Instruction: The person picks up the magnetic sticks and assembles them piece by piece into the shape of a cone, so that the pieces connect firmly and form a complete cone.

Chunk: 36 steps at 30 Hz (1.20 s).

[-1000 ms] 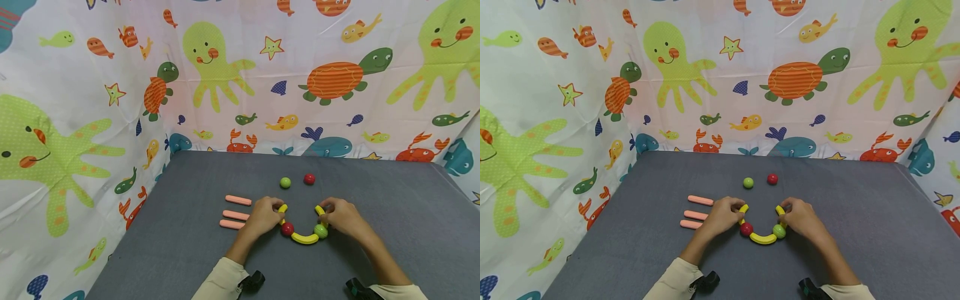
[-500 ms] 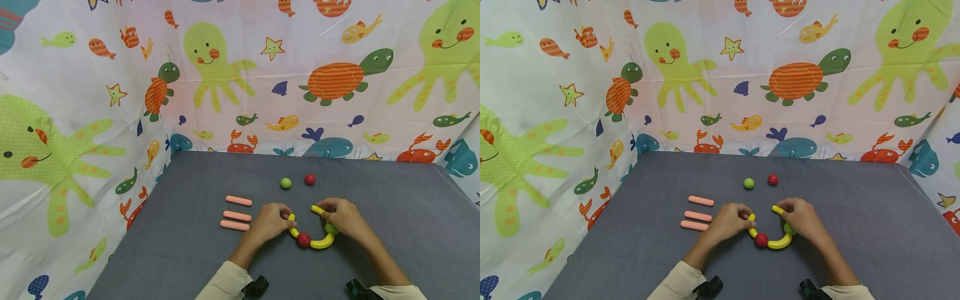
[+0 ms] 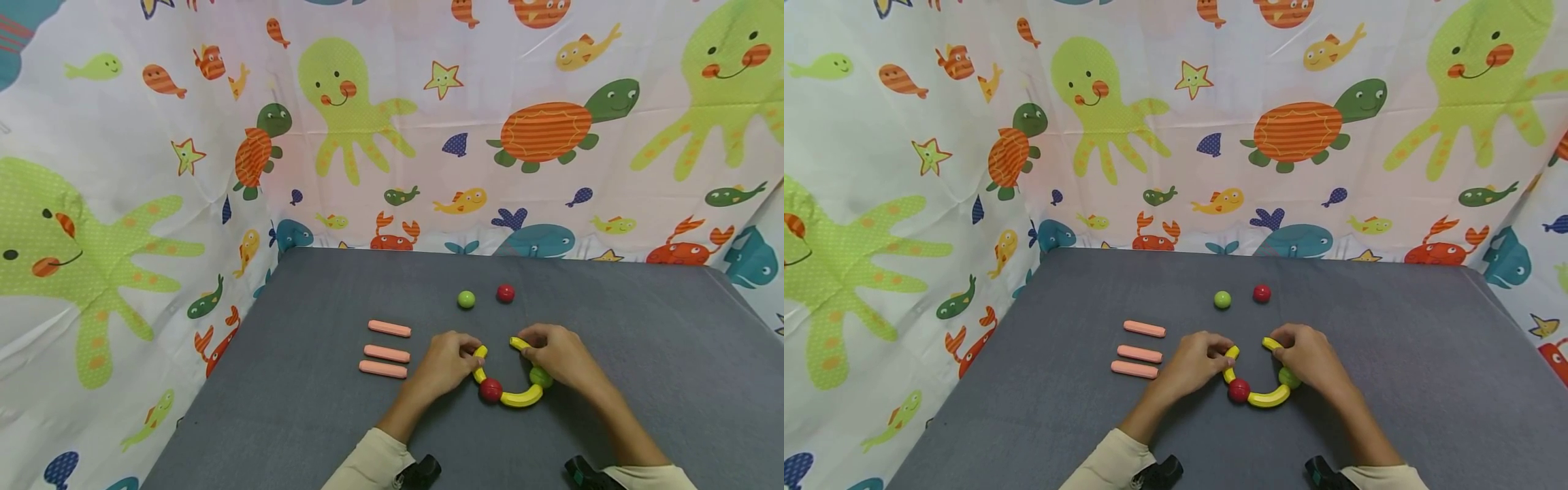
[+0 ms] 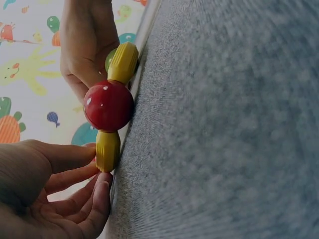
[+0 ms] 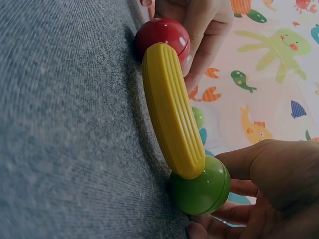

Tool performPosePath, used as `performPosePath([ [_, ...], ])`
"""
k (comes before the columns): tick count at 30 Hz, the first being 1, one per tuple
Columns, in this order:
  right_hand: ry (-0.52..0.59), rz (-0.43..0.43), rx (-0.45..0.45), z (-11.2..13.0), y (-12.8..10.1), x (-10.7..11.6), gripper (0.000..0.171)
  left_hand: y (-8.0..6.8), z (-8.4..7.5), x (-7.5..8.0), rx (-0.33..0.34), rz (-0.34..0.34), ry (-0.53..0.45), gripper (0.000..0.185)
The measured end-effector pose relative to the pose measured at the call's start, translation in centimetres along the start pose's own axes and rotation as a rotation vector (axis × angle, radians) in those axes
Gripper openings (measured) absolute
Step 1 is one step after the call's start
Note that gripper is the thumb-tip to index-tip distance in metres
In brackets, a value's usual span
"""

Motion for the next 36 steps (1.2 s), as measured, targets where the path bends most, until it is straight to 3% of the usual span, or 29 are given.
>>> performPosePath([
  [14, -0.002, -0.009, -0.002, -0.2, -0.2, 0.2, 0.024, 0.1, 0.0, -0.1, -0.032, 0.005, -0.018, 0.024],
  [24, 0.017, -0.018, 0.020, 0.0, -0.1, 0.2, 0.026, 0.1, -0.2, 1.2, -0.079, -0.061, -0.047, 0.028],
  [30, 0.031, -0.013, 0.018, -0.1, -0.1, 0.2, 0.026, 1.9, -0.9, 3.2, -0.133, -0.127, -0.024, 0.030],
  [36, 0.058, -0.009, 0.011, -0.5, -0.2, 0.1, 0.027, 4.5, -0.4, 5.0, -0.084, -0.161, -0.121, 0.033],
])
Point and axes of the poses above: each hand's wrist, its own y-axis towards the middle knuckle, its own x-axis out of the back of the hand, z = x × y, the point moved 7 cm from there along y, towards the middle knuckle, and after that the axes turned 13 degrees about -y, right-handed, at the moved point
